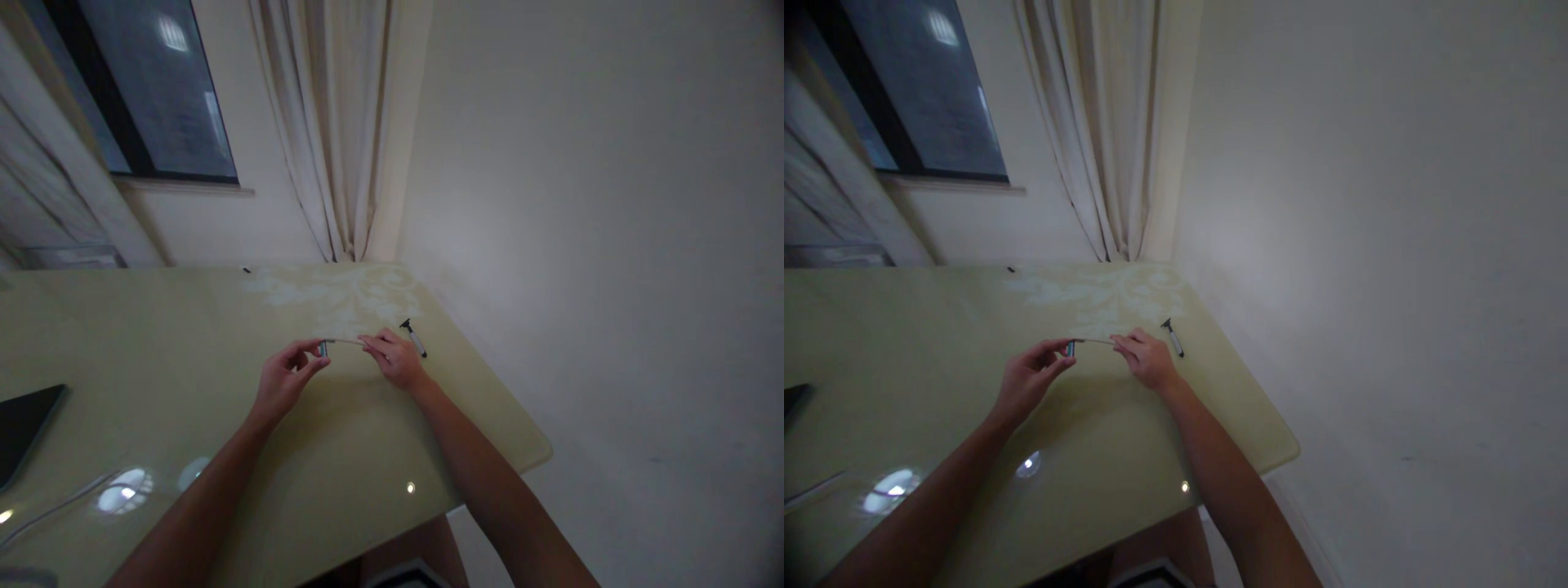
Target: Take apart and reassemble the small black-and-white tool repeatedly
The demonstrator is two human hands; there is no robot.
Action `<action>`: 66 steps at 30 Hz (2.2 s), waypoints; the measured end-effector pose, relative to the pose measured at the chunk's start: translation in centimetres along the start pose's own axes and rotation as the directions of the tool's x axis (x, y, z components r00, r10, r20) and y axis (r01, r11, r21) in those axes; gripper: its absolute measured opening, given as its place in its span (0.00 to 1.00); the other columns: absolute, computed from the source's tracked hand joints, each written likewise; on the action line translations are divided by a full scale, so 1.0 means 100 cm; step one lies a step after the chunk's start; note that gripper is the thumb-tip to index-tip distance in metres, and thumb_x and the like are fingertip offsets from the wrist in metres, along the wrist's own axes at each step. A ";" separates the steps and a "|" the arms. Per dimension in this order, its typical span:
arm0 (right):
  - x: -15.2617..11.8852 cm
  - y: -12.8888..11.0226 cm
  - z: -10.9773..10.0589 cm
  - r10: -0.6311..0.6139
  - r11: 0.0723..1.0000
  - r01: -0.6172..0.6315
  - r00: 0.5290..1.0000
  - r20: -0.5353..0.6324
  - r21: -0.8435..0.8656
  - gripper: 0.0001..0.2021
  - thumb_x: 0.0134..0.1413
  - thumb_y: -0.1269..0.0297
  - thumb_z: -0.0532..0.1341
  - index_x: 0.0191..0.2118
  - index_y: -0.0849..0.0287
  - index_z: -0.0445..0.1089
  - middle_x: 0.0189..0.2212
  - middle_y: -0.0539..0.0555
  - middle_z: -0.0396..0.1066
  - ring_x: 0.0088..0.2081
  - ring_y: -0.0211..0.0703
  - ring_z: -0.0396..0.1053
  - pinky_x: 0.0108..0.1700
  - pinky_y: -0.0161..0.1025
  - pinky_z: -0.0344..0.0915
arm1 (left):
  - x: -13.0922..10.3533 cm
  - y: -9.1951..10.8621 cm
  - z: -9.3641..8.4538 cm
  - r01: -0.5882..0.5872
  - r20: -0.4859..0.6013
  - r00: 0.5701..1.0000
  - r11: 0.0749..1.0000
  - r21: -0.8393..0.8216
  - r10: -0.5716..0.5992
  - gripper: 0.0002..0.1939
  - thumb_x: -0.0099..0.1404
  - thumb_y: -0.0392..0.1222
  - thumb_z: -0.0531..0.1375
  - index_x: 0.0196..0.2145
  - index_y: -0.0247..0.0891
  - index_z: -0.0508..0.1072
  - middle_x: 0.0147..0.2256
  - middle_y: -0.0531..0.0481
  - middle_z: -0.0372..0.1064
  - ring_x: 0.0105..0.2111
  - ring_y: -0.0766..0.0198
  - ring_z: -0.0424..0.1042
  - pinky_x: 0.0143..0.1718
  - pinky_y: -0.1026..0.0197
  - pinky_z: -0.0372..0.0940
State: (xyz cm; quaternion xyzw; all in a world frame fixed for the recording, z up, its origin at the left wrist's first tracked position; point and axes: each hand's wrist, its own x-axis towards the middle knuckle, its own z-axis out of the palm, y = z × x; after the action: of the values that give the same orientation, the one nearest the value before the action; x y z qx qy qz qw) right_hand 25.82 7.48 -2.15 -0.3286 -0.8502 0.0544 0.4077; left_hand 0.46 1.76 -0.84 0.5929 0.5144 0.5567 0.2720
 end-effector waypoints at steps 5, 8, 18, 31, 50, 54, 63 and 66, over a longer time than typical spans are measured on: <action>0.009 0.023 -0.031 0.369 0.913 -0.398 0.900 -0.234 -0.093 0.18 0.73 0.60 0.55 0.49 0.61 0.82 0.39 0.58 0.73 0.39 0.43 0.71 0.42 0.35 0.66 | -0.003 -0.002 0.009 -0.004 0.060 0.998 1.000 -0.016 0.005 0.18 0.58 0.54 0.70 0.40 0.40 0.79 0.22 0.59 0.60 0.22 0.68 0.59 0.25 0.65 0.55; 0.007 0.043 -0.057 0.628 0.695 -0.662 0.749 -0.211 -0.282 0.17 0.71 0.61 0.56 0.46 0.62 0.82 0.40 0.59 0.75 0.41 0.46 0.72 0.44 0.37 0.64 | 0.001 -0.004 0.028 0.005 0.131 0.991 1.000 0.014 -0.007 0.20 0.59 0.56 0.69 0.41 0.39 0.75 0.22 0.60 0.60 0.22 0.68 0.59 0.25 0.65 0.56; -0.017 0.064 -0.059 0.821 0.445 -0.781 0.551 -0.148 -0.439 0.15 0.65 0.73 0.56 0.45 0.63 0.81 0.45 0.66 0.78 0.45 0.50 0.76 0.42 0.38 0.65 | 0.045 -0.009 0.138 -0.158 0.377 0.926 0.882 0.444 -0.024 0.18 0.64 0.54 0.66 0.44 0.39 0.80 0.44 0.42 0.77 0.42 0.53 0.75 0.47 0.52 0.68; -0.019 0.059 -0.055 0.834 0.409 -0.767 0.534 -0.138 -0.496 0.16 0.68 0.72 0.54 0.53 0.61 0.76 0.52 0.66 0.74 0.53 0.53 0.73 0.49 0.42 0.68 | 0.037 -0.011 0.142 -0.229 0.393 0.919 0.767 0.600 -0.032 0.21 0.66 0.57 0.65 0.51 0.46 0.80 0.52 0.43 0.74 0.55 0.47 0.71 0.56 0.47 0.61; -0.018 0.054 -0.058 0.841 0.406 -0.763 0.528 -0.122 -0.504 0.16 0.69 0.72 0.54 0.54 0.61 0.76 0.51 0.66 0.73 0.51 0.53 0.74 0.46 0.41 0.67 | 0.036 -0.008 0.144 -0.213 0.367 0.930 0.766 0.606 -0.032 0.20 0.64 0.52 0.64 0.52 0.44 0.81 0.52 0.41 0.75 0.55 0.46 0.71 0.56 0.46 0.61; -0.019 0.054 -0.059 0.838 0.410 -0.760 0.533 -0.122 -0.505 0.15 0.68 0.71 0.55 0.54 0.60 0.76 0.51 0.66 0.73 0.52 0.53 0.74 0.47 0.41 0.68 | 0.037 -0.009 0.143 -0.210 0.364 0.931 0.771 0.602 -0.030 0.19 0.65 0.50 0.63 0.51 0.43 0.80 0.51 0.41 0.75 0.54 0.46 0.72 0.56 0.47 0.62; -0.019 0.054 -0.060 0.836 0.410 -0.764 0.534 -0.130 -0.499 0.17 0.67 0.74 0.55 0.54 0.59 0.76 0.52 0.65 0.74 0.53 0.53 0.73 0.47 0.41 0.68 | 0.038 -0.012 0.142 -0.212 0.358 0.933 0.762 0.612 -0.028 0.20 0.67 0.53 0.62 0.51 0.42 0.81 0.50 0.40 0.75 0.53 0.45 0.72 0.54 0.47 0.64; -0.019 0.054 -0.061 0.828 0.417 -0.760 0.544 -0.138 -0.498 0.17 0.66 0.75 0.56 0.54 0.59 0.76 0.52 0.65 0.74 0.53 0.53 0.73 0.49 0.41 0.68 | 0.039 -0.012 0.142 -0.214 0.361 0.932 0.765 0.607 -0.027 0.20 0.67 0.52 0.62 0.52 0.43 0.80 0.50 0.41 0.75 0.52 0.46 0.72 0.54 0.48 0.64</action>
State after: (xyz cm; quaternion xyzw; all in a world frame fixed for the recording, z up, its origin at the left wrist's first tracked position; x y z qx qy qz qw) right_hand 33.84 9.45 -1.30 -0.7806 -0.5985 0.0382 0.1759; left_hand 12.86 9.22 -3.74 0.7639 0.5850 0.2480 0.1129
